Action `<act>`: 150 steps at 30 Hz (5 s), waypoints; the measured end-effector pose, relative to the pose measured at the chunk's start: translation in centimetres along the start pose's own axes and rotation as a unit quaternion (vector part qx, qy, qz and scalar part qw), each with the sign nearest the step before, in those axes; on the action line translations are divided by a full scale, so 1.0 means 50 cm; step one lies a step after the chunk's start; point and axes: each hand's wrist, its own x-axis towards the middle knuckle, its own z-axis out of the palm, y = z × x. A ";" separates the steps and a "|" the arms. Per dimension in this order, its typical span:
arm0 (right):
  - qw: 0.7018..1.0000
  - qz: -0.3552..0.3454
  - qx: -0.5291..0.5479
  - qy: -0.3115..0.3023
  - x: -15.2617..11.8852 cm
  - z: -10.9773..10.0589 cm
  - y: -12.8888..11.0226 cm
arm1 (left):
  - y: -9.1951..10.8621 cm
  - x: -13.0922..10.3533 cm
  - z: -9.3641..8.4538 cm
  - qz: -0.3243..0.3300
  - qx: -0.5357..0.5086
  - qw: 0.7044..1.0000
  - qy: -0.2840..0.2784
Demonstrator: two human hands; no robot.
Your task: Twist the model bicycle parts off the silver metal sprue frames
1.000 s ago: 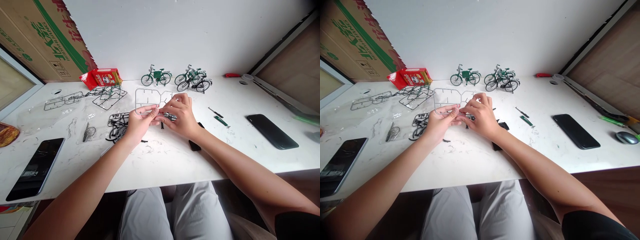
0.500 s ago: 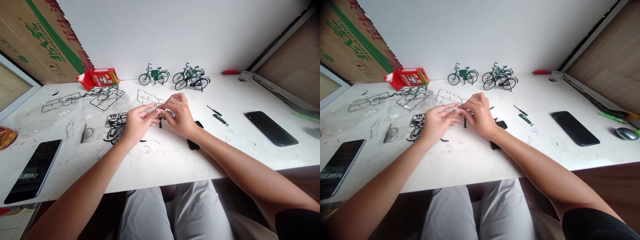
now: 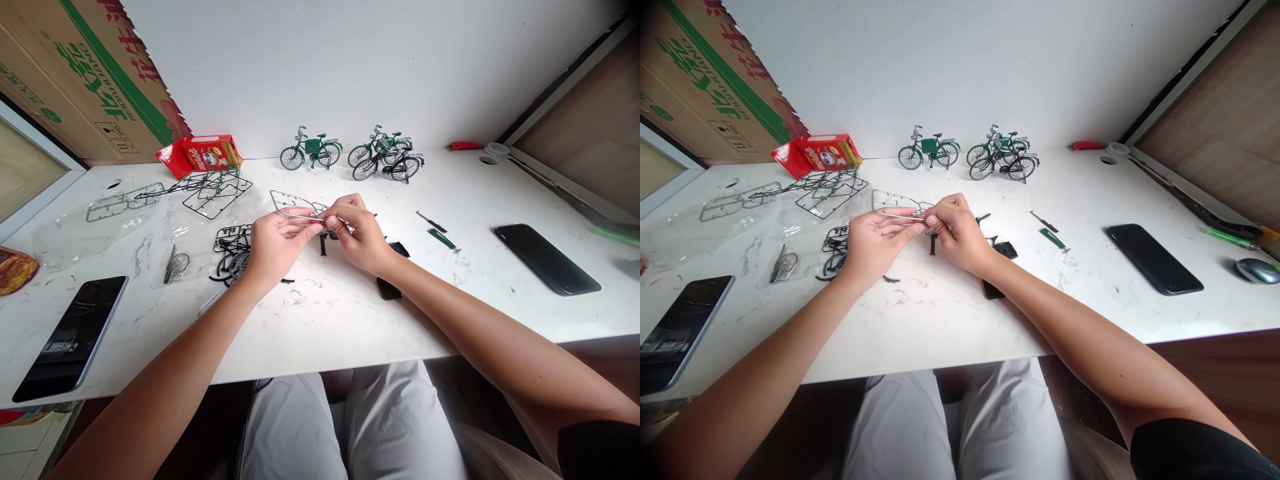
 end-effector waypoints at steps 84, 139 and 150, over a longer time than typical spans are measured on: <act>0.995 -0.019 -0.094 0.018 -0.003 0.003 -0.019 | -0.017 -0.004 0.013 -0.041 -0.073 0.995 -0.044; 0.991 -0.034 -0.130 0.015 -0.001 -0.002 -0.037 | -0.010 -0.001 0.009 -0.116 -0.163 0.978 -0.057; 0.988 -0.033 -0.151 0.010 -0.004 -0.002 -0.026 | -0.011 -0.003 0.011 -0.122 -0.203 0.968 -0.080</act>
